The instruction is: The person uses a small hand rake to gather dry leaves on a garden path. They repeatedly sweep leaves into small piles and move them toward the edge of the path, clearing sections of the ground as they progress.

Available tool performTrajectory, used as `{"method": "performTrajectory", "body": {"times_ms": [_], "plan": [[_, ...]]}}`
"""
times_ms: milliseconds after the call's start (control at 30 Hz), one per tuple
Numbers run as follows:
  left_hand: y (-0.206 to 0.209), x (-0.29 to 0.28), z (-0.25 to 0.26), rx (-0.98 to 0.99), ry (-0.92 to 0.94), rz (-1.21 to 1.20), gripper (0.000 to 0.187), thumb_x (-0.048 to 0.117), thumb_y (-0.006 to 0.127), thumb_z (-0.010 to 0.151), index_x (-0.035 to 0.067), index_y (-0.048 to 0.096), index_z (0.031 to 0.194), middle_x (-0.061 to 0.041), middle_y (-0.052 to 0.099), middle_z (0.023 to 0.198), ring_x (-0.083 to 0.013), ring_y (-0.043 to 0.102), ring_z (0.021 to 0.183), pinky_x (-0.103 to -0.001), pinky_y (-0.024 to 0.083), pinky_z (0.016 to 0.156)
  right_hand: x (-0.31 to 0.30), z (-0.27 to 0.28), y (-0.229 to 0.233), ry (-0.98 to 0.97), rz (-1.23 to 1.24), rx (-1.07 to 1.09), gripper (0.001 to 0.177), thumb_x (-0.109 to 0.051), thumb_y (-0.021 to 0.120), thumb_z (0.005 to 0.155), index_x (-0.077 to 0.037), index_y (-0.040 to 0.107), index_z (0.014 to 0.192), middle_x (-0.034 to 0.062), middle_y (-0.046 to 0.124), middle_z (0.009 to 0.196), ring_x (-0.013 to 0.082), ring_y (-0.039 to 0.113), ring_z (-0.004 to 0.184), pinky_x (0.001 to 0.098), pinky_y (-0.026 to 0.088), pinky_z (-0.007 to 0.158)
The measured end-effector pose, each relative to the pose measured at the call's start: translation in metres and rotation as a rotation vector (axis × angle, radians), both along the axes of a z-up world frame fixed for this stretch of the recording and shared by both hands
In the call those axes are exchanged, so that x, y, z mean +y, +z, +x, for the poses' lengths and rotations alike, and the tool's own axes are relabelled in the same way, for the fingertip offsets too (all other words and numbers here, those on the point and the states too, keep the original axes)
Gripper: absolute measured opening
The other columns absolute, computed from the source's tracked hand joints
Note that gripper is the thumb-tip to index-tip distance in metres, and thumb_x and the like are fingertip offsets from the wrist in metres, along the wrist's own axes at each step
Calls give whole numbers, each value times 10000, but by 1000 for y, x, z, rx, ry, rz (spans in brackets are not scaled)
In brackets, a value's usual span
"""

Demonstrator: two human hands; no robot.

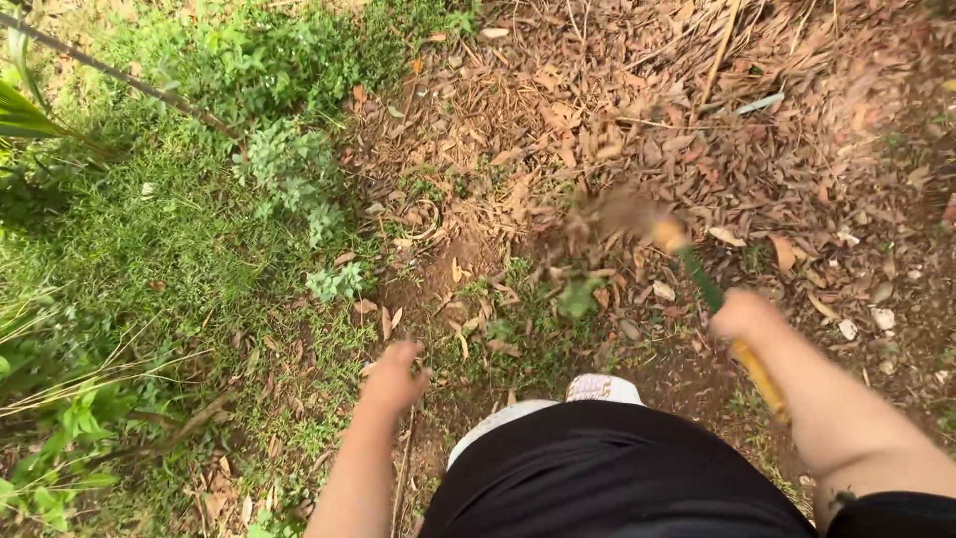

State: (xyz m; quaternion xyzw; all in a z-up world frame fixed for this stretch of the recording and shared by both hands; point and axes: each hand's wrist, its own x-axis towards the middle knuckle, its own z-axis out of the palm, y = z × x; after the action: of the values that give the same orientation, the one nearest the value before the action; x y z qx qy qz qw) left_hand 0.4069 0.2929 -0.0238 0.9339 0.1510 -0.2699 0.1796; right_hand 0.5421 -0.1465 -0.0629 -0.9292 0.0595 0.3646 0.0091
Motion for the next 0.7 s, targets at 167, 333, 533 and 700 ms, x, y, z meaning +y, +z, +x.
{"method": "performTrajectory", "body": {"times_ms": [167,333,533,700], "plan": [[50,-16,25,-166,103,-81,467,190,529,794,108,399,1236,-77,306,1344,-252,316,1224,-423,276,1018,-41,4,76,-290,-158,-163,442,-242,443,778,-116,394,1199,118,666,907,305,658,807,399,526,601],[55,-36,34,-170,123,-90,486,230,533,795,124,389,1247,-63,270,1369,-247,305,1229,-448,282,999,-28,-48,135,-469,150,-82,638,-84,528,806,-176,181,1333,123,560,974,190,510,551,290,439,444],[74,-64,48,-151,122,-118,492,222,537,797,149,378,1257,-48,254,1378,-232,287,1242,-455,244,1025,-67,-66,-19,-243,286,167,681,-108,552,680,-263,310,1298,18,493,1223,119,582,653,200,460,535],[68,-70,58,-237,15,-93,476,251,538,789,130,415,1232,-86,298,1352,-255,319,1221,-447,283,1001,-82,-59,-21,-57,46,306,604,-64,576,626,-169,470,1212,16,516,958,76,551,616,191,429,422]]}}
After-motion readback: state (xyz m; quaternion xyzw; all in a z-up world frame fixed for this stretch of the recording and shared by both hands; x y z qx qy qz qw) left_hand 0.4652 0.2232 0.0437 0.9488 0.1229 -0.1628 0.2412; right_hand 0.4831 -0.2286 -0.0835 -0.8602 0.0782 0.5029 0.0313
